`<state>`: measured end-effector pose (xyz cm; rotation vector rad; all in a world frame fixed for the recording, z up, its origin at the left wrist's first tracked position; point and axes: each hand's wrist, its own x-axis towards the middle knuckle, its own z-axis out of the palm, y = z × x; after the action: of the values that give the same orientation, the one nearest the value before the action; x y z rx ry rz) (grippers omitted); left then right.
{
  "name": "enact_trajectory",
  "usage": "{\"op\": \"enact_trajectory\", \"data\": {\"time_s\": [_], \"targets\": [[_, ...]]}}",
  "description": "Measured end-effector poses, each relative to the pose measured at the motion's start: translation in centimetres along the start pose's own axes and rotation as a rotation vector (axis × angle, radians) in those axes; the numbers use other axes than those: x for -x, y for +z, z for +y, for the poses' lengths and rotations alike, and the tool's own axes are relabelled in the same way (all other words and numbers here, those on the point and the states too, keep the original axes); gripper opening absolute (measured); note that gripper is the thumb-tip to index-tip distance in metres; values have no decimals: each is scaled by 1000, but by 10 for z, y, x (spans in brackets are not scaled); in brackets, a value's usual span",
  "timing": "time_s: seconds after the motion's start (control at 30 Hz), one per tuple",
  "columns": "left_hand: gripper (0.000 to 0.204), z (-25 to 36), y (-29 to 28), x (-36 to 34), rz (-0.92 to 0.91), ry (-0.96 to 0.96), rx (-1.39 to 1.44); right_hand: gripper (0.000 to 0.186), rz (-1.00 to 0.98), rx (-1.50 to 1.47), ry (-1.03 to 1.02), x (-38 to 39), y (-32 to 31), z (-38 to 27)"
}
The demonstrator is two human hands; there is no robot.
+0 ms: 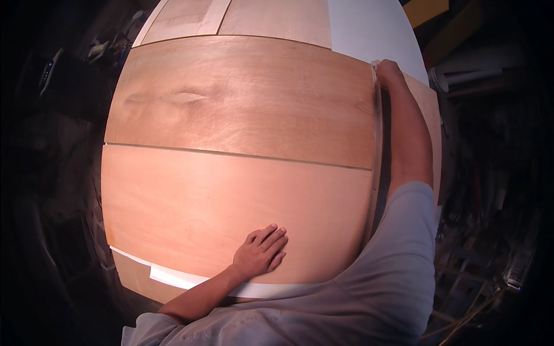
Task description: The person uses a utility knife to cut pieces of wood veneer on a large work surface, pressing the blade along the edges and then separating the cut strips.
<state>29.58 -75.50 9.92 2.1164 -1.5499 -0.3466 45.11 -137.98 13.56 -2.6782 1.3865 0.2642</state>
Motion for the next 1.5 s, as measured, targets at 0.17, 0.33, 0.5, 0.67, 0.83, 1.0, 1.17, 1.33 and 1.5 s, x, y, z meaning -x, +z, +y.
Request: {"op": "enact_trajectory", "data": {"time_s": [0.17,0.33,0.5,0.67,0.83,1.0,1.17,1.33,1.5], "targets": [[39,0,-2,-2,-1,11,-2,34,71,50,-77,-28,20,18],[39,-2,0,0,-3,-2,-19,28,72,228,-182,-24,18,4],[38,-1,-2,1,7,6,-25,25,82,402,-368,-28,20,19],[38,0,0,2,18,10,-3,26,34,446,-378,-18,25,38],[40,2,-2,4,27,-12,16,29,-83,361,-288,49,14,26],[42,5,-4,4,26,11,6,34,-84,186,-232,111,10,37],[42,7,-5,6,46,20,11,37,-133,193,-231,162,7,38],[45,7,-3,11,32,21,18,31,-149,59,-141,214,15,45],[44,6,-2,11,60,35,28,30,-140,40,-114,265,33,68]]}}
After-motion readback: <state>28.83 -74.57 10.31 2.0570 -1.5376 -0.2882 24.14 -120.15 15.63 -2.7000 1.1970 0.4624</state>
